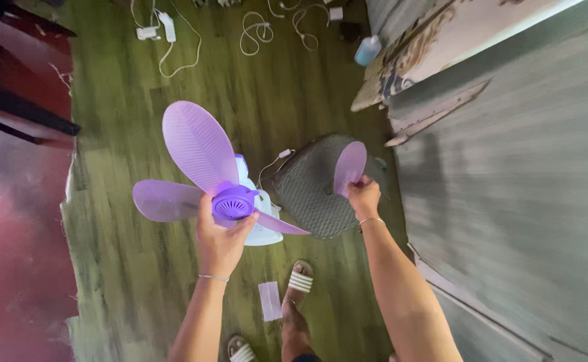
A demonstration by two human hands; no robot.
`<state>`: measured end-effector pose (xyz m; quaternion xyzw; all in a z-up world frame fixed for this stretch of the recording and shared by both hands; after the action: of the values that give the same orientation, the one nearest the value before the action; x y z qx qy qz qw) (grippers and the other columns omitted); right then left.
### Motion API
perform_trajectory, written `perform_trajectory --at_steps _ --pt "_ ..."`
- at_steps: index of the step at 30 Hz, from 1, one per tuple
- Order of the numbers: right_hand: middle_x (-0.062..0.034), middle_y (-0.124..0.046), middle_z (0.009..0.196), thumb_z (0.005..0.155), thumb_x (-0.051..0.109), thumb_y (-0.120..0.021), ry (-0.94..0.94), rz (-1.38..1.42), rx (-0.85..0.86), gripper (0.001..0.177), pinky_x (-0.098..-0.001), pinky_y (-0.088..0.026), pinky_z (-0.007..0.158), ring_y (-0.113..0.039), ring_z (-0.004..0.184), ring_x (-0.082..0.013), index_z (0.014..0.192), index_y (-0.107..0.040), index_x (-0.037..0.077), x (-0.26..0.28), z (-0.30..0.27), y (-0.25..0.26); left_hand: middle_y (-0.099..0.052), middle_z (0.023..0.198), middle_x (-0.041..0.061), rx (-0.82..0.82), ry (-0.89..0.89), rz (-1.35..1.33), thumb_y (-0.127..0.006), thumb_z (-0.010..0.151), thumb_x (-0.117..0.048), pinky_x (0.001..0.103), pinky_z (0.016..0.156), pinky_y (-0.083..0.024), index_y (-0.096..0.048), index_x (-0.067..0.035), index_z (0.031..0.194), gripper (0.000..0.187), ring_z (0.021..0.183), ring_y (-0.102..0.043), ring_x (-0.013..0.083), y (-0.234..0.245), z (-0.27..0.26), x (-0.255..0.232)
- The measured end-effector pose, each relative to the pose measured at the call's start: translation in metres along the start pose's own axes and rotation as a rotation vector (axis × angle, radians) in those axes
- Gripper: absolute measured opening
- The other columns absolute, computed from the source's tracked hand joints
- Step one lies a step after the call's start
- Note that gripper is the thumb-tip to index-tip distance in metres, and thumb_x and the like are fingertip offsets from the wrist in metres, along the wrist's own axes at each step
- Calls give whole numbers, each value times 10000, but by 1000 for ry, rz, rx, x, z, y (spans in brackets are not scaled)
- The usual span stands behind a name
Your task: The person assembles a small purple and white fan by attaching multiple purple blades to the central hub one at a time. They repeatedly pick up blades, align them with the hub, and press them into place while holding the fan body.
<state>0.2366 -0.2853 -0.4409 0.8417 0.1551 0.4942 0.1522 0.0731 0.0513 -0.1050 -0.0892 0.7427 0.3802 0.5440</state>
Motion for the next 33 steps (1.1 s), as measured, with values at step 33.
perform_trajectory --at_steps 33 --pt "-142 -749 1017 960 11 -666 401 708 526 108 -433 -635 889 -742 919 -255 1053 -674 -44 497 -387 52 -659 1195 97 134 -154 -838 -883 710 -26 322 925 -567 -536 -45 1325 706 1065 -678 188 151 -37 -142"
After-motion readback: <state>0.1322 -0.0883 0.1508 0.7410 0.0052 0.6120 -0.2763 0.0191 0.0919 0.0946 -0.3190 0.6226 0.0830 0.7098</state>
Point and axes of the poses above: each hand's wrist, its own z-axis towards the middle knuckle, its own y-axis out of the back of the hand, x = y × z, the point moved 8 cm from there along z, towards the middle knuckle
